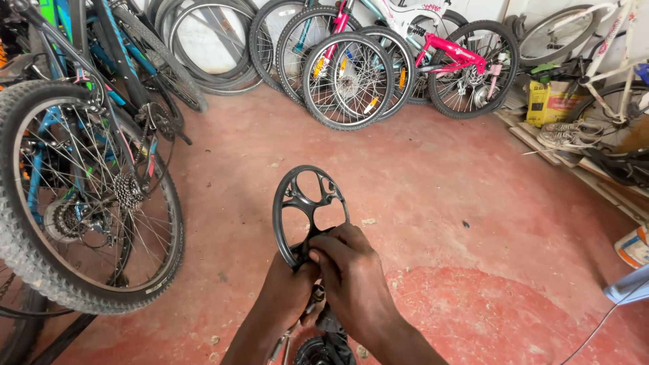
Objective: Repairing or cleaning a bicycle crankset using a screwdriver and a metal rod while sitting on the floor.
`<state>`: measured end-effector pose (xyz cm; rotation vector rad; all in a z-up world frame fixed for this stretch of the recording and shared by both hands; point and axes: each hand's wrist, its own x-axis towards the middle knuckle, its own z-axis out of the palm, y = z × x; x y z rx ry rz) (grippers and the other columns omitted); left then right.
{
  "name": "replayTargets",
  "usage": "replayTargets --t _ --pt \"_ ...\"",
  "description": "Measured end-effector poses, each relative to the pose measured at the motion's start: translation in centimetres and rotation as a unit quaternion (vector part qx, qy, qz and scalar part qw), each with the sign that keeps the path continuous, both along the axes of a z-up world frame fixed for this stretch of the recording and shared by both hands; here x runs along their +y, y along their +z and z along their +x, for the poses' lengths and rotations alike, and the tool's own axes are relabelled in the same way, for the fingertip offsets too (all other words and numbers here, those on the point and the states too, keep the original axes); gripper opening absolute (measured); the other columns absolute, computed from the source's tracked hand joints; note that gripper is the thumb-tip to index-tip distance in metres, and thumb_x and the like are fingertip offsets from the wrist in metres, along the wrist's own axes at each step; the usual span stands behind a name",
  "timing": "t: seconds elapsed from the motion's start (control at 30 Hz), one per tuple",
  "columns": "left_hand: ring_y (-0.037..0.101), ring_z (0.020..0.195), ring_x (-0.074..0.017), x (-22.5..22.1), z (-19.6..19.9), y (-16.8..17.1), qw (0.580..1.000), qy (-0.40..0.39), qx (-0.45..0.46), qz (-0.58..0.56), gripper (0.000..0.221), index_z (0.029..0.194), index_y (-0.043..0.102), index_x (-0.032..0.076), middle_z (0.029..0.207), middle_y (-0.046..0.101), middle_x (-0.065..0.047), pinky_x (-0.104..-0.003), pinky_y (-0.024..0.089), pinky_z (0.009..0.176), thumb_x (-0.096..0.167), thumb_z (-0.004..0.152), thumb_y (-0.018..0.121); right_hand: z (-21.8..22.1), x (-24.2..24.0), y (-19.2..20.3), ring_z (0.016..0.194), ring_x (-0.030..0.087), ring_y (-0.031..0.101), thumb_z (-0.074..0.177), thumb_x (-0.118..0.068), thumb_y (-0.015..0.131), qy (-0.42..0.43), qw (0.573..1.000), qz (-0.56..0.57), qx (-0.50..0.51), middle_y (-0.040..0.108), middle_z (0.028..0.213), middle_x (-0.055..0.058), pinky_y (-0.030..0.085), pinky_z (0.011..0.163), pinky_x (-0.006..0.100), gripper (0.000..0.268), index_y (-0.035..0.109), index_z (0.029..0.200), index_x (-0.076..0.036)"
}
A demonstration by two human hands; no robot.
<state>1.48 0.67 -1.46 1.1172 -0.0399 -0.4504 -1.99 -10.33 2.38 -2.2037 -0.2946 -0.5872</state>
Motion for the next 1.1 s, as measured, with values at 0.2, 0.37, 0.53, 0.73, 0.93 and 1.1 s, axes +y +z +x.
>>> replayTargets --t 0.2,0.37,0.53,0.73,0.93,1.1 --pt "0.033 0.029 -0.0169 -0.1 -0.2 0.2 0.999 0.025 -0.010 -0.029 0.011 0.081 0.056 -0.008 0.051 0.048 -0.017 -0.031 0.022 0.023 -0.005 0.081 0.046 0.1 -0.5 0.2 0.064 0.014 0.058 0.076 0.000 0.062 0.041 0.999 0.024 0.003 0.061 0.085 0.003 0.046 0.052 0.025 0.013 0.070 0.087 -0.004" --pt "0.033 0.028 -0.0160 -0.8 -0.7 1.0 0.998 0.022 -0.005 -0.065 0.014 0.085 0.056 -0.009 0.051 0.049 -0.017 -0.029 0.022 0.022 -0.005 0.078 0.044 0.7 -0.5 0.2 0.061 0.016 0.057 0.078 -0.004 0.063 -0.048 0.997 -0.014 -0.065 0.059 0.082 0.005 0.047 0.052 0.028 0.012 0.069 0.089 -0.003" --pt "0.032 0.028 -0.0161 -1.1 0.0 0.2 0.995 0.029 0.006 -0.094 0.014 0.080 0.056 -0.008 0.054 0.051 -0.017 -0.030 0.023 0.022 -0.004 0.080 0.042 0.9 -0.3 0.5 0.060 0.019 0.058 0.078 -0.004 0.062 -0.078 0.995 -0.035 -0.058 0.059 0.083 0.007 0.048 0.051 0.029 0.013 0.068 0.090 -0.003" --pt "0.053 0.071 -0.0209 -1.0 0.5 -1.3 0.992 0.099 -0.077 -0.018 0.025 0.087 0.064 -0.010 0.077 0.062 -0.016 -0.031 0.044 0.065 -0.005 0.071 0.045 1.1 -0.5 0.6 0.069 0.021 0.060 0.079 0.000 0.056 -0.069 0.995 -0.066 -0.032 0.059 0.084 0.008 0.050 0.057 0.033 0.021 0.069 0.093 -0.007" --pt "0.041 0.054 -0.0181 -1.0 -0.4 1.4 0.995 0.083 0.027 0.044 0.043 0.109 0.074 -0.002 0.070 0.055 -0.014 -0.028 0.030 0.046 -0.005 0.073 0.051 2.4 -2.5 0.1 0.062 0.020 0.062 0.080 -0.003 0.058 -0.143 0.989 0.020 -0.019 0.058 0.084 0.008 0.052 0.054 0.032 0.014 0.067 0.090 -0.006" --pt "0.027 0.032 -0.0150 -1.3 -1.0 2.0 0.997 0.001 0.054 0.054 0.050 0.117 0.072 0.003 0.055 0.049 -0.013 -0.029 0.020 0.028 -0.004 0.074 0.047 3.1 -5.0 0.7 0.053 0.017 0.055 0.082 -0.004 0.059 -0.183 0.980 -0.004 -0.081 0.058 0.085 0.006 0.045 0.048 0.029 0.013 0.066 0.093 -0.006"
